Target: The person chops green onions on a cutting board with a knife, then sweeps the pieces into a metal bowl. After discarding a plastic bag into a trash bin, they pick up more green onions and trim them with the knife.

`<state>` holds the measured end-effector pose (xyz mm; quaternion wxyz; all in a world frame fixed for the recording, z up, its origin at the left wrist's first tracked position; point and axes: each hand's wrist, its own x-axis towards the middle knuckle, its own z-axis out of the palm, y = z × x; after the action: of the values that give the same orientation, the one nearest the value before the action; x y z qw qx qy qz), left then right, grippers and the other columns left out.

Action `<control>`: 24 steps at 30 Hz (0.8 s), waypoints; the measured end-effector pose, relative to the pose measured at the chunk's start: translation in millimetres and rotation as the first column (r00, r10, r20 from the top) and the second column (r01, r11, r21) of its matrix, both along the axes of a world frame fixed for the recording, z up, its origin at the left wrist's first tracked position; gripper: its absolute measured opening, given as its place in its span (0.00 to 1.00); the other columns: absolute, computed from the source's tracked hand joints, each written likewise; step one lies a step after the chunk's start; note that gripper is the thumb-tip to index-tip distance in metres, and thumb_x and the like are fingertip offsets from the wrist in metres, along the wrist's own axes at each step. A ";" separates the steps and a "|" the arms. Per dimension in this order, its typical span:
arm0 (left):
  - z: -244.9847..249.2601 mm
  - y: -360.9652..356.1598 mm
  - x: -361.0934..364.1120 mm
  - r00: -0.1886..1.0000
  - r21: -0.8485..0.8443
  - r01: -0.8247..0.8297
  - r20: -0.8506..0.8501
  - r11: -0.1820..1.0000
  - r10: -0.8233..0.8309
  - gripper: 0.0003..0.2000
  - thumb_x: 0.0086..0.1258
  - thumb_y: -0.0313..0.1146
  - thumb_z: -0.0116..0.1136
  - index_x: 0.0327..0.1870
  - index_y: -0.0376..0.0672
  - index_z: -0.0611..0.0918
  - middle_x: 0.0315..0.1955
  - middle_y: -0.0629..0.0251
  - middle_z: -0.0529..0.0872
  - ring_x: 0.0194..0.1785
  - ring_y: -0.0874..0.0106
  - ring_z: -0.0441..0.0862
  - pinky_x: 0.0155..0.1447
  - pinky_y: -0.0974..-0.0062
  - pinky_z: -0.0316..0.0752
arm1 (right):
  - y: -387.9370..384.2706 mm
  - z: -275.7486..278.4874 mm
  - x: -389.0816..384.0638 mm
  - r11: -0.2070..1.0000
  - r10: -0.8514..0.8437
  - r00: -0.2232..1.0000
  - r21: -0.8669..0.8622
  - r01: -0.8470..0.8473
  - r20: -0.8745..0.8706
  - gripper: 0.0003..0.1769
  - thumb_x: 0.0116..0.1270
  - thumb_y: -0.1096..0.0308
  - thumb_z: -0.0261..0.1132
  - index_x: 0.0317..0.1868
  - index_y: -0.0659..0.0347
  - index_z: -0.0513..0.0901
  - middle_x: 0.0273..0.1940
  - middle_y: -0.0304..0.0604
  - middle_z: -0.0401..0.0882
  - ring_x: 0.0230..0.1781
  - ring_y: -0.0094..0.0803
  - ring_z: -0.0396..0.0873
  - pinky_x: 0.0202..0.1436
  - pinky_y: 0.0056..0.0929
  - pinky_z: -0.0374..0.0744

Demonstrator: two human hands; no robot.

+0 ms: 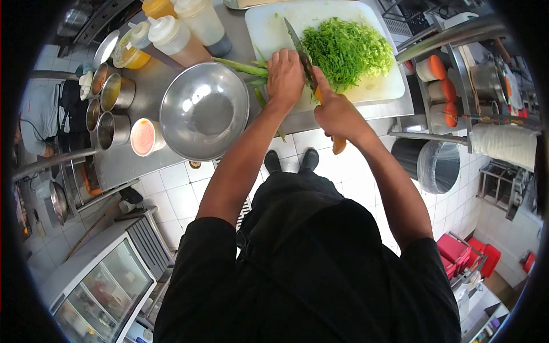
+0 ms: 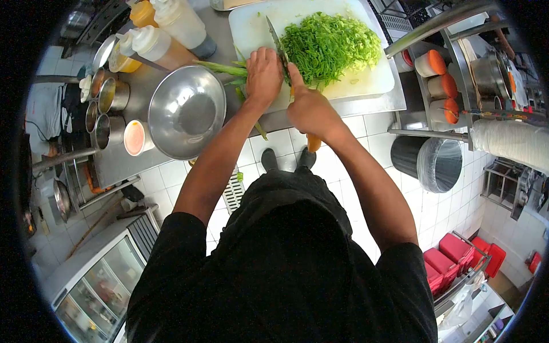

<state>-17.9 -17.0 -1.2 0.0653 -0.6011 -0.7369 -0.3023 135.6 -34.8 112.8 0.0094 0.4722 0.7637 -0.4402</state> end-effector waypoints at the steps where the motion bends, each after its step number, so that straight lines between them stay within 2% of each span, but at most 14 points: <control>1: 0.6 -0.1 0.1 1.000 -0.008 -0.005 0.005 1.000 0.005 0.06 0.66 0.28 0.57 0.41 0.37 0.80 0.42 0.55 0.79 0.50 0.56 0.77 0.54 0.57 0.71 | -2.2 -9.8 0.7 0.999 0.010 1.000 0.046 -0.010 0.004 0.48 0.62 0.77 0.50 0.83 0.54 0.44 0.42 0.67 0.85 0.24 0.45 0.84 0.37 0.43 0.84; 5: -3.0 0.8 -2.4 0.997 0.062 -0.006 0.080 0.998 0.001 0.06 0.68 0.29 0.57 0.41 0.37 0.80 0.41 0.54 0.80 0.49 0.54 0.76 0.54 0.55 0.72 | -7.1 -19.2 -0.6 0.987 0.026 0.999 0.159 -0.029 0.024 0.48 0.63 0.75 0.52 0.83 0.53 0.43 0.42 0.72 0.83 0.38 0.58 0.86 0.53 0.50 0.81; 8: -10.2 4.5 -11.6 0.972 0.190 0.042 0.219 0.981 -0.084 0.06 0.69 0.29 0.58 0.43 0.39 0.82 0.41 0.55 0.80 0.49 0.53 0.76 0.55 0.55 0.72 | -6.2 -0.9 -3.4 0.992 0.053 0.994 0.106 -0.063 0.093 0.51 0.59 0.76 0.56 0.82 0.64 0.44 0.40 0.72 0.83 0.45 0.62 0.84 0.60 0.50 0.76; 10: -9.3 1.0 -16.7 0.933 0.272 0.067 0.324 0.960 -0.157 0.07 0.69 0.29 0.59 0.45 0.40 0.83 0.41 0.56 0.80 0.49 0.53 0.76 0.56 0.55 0.72 | -8.0 -8.2 -2.6 0.988 0.049 0.995 0.139 -0.060 0.084 0.51 0.58 0.75 0.56 0.82 0.63 0.44 0.39 0.72 0.83 0.45 0.63 0.84 0.60 0.50 0.77; 13: -8.5 -4.3 -18.5 0.981 0.244 0.127 0.112 0.961 -0.158 0.08 0.68 0.27 0.60 0.46 0.41 0.84 0.41 0.58 0.81 0.49 0.54 0.77 0.57 0.56 0.72 | -6.8 -11.0 -1.5 0.987 0.050 0.996 0.150 -0.062 0.078 0.51 0.58 0.75 0.56 0.82 0.62 0.44 0.39 0.72 0.84 0.45 0.63 0.84 0.59 0.50 0.77; 16: 0.1 -18.0 -6.8 1.000 0.176 0.006 0.028 0.984 -0.011 0.07 0.70 0.28 0.60 0.45 0.40 0.85 0.42 0.58 0.83 0.49 0.53 0.78 0.56 0.57 0.73 | -6.2 -11.1 -2.3 0.989 0.035 0.997 0.144 -0.045 0.075 0.52 0.58 0.75 0.56 0.83 0.60 0.44 0.39 0.72 0.84 0.45 0.64 0.83 0.59 0.51 0.77; 20: -5.0 -14.0 -6.5 0.985 0.190 -0.027 0.170 0.981 -0.006 0.06 0.68 0.28 0.61 0.43 0.41 0.86 0.40 0.59 0.82 0.48 0.55 0.78 0.56 0.57 0.73 | -7.1 -6.4 -2.7 0.995 0.023 0.997 0.095 -0.030 0.068 0.51 0.61 0.76 0.54 0.83 0.52 0.42 0.41 0.72 0.83 0.45 0.65 0.83 0.59 0.53 0.77; 23: -8.5 -15.4 -10.4 0.979 0.168 0.008 0.200 0.986 -0.042 0.07 0.66 0.27 0.60 0.43 0.42 0.86 0.40 0.60 0.80 0.48 0.56 0.77 0.56 0.57 0.72 | -8.1 -23.7 -2.3 0.990 0.031 0.999 0.134 -0.037 0.044 0.51 0.61 0.77 0.53 0.83 0.52 0.42 0.39 0.73 0.84 0.39 0.67 0.83 0.54 0.56 0.79; 24: -7.7 -14.9 -9.0 0.981 0.150 0.008 0.189 0.989 -0.037 0.07 0.66 0.27 0.60 0.42 0.41 0.86 0.40 0.60 0.80 0.48 0.56 0.77 0.55 0.58 0.72 | -6.6 -30.7 -2.6 0.982 0.047 0.998 0.184 -0.054 0.043 0.50 0.61 0.78 0.53 0.83 0.52 0.42 0.39 0.72 0.84 0.36 0.65 0.84 0.50 0.55 0.80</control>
<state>-27.0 -31.9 -8.8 0.0354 -0.5711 -0.7084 -0.4132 133.0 -41.4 82.1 -0.0087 0.4600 0.8125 -0.3579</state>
